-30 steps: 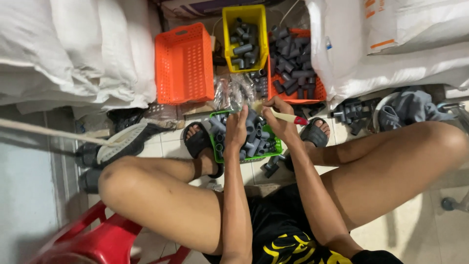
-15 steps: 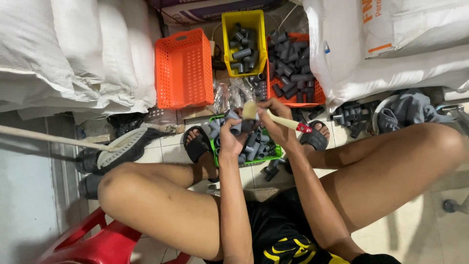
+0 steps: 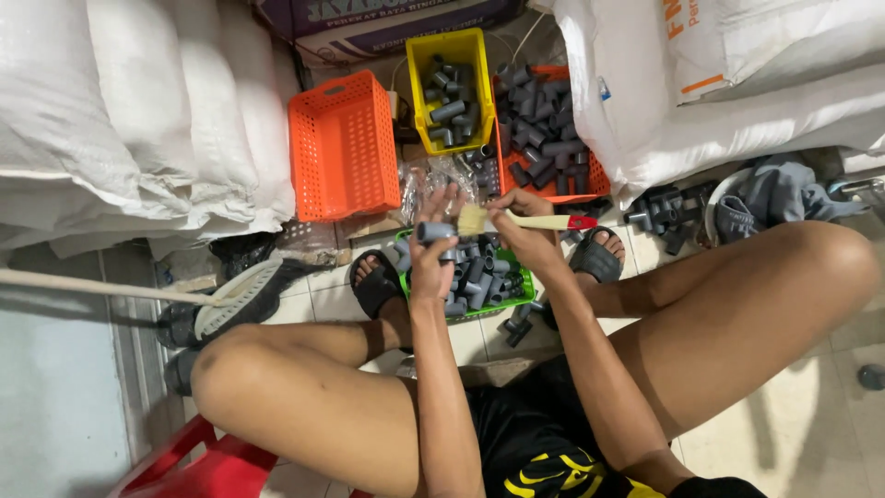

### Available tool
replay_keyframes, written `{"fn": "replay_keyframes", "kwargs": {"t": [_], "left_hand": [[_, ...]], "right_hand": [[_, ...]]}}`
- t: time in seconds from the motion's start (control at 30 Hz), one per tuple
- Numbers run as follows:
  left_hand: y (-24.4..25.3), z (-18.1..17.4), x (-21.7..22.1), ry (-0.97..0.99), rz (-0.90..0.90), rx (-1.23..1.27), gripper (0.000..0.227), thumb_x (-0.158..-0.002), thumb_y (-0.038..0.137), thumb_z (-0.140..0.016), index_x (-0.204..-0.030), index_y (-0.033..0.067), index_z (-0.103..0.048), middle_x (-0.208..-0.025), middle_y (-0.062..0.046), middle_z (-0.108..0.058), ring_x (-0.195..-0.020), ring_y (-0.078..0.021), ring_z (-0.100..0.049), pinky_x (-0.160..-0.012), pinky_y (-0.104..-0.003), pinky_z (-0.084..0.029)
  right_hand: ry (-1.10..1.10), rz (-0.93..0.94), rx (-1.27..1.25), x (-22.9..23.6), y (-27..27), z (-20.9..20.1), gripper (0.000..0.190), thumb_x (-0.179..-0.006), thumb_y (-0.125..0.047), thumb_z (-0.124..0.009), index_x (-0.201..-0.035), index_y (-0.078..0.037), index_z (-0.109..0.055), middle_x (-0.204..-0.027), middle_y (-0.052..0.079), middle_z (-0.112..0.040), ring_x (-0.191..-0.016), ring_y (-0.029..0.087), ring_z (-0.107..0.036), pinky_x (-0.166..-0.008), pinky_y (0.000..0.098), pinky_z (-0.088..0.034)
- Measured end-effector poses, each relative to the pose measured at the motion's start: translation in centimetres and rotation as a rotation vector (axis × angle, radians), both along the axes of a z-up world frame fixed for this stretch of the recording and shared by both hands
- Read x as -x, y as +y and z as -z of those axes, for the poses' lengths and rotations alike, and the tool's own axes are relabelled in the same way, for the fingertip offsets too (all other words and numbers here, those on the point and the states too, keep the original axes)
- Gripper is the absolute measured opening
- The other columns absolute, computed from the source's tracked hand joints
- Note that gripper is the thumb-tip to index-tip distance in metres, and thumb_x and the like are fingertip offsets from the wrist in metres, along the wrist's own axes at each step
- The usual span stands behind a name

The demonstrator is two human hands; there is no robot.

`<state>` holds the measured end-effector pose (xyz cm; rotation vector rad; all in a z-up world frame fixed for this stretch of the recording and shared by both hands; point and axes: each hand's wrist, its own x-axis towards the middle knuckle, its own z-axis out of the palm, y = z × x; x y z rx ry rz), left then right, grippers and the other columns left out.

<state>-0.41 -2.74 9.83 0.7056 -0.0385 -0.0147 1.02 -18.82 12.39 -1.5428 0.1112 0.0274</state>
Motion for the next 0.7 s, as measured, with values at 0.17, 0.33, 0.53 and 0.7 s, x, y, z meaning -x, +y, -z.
{"fn": "replay_keyframes", "kwargs": {"t": [0.17,0.33,0.53,0.7], "left_hand": [[-0.6,1.7,0.2,-0.109,0.092,-0.074,0.100,-0.063,-0.018,-0.054,-0.158,-0.0005,-0.032,-0.159,-0.028,-0.039,-0.140,-0.0382,-0.049,-0.105,-0.044,-0.051],[0.0,0.0,0.5,-0.197,0.188,-0.048,0.115,-0.061,-0.020,-0.060,-0.165,0.0094,-0.020,-0.163,-0.027,-0.033,-0.145,-0.0445,-0.040,-0.109,-0.052,-0.048],[0.7,-0.7,0.4,-0.187,0.248,-0.268,0.111,-0.072,-0.009,-0.062,-0.169,0.0221,-0.017,-0.171,-0.013,-0.023,-0.156,-0.0386,-0.019,-0.118,-0.065,-0.008],[0.9,1.2,0.5,-0.186,0.324,-0.364,0.116,-0.069,-0.008,-0.065,-0.168,0.0215,-0.013,-0.172,-0.014,-0.017,-0.154,-0.0402,-0.015,-0.114,-0.051,-0.036]], "right_hand": [[0.180,-0.023,-0.170,0.4,1.4,-2.0,0.012,-0.085,-0.005,-0.066,-0.094,0.001,-0.071,-0.062,0.017,-0.064,-0.034,0.010,-0.050,-0.030,0.0209,-0.033],[0.316,-0.059,-0.228,-0.1,-0.5,-2.8,0.013,-0.081,-0.007,-0.062,-0.086,0.001,-0.071,-0.071,0.016,-0.067,-0.044,0.011,-0.058,-0.032,0.0162,-0.036],[0.323,-0.103,0.126,0.2,-2.3,-1.5,0.009,-0.076,-0.003,-0.068,-0.080,0.003,-0.073,-0.061,0.019,-0.066,-0.044,0.017,-0.060,-0.040,0.0257,-0.049],[0.182,-0.084,-0.195,0.9,0.0,-4.4,0.007,-0.084,0.000,-0.066,-0.089,0.001,-0.071,-0.054,0.010,-0.056,-0.034,0.009,-0.045,-0.034,0.0207,-0.042]]}}
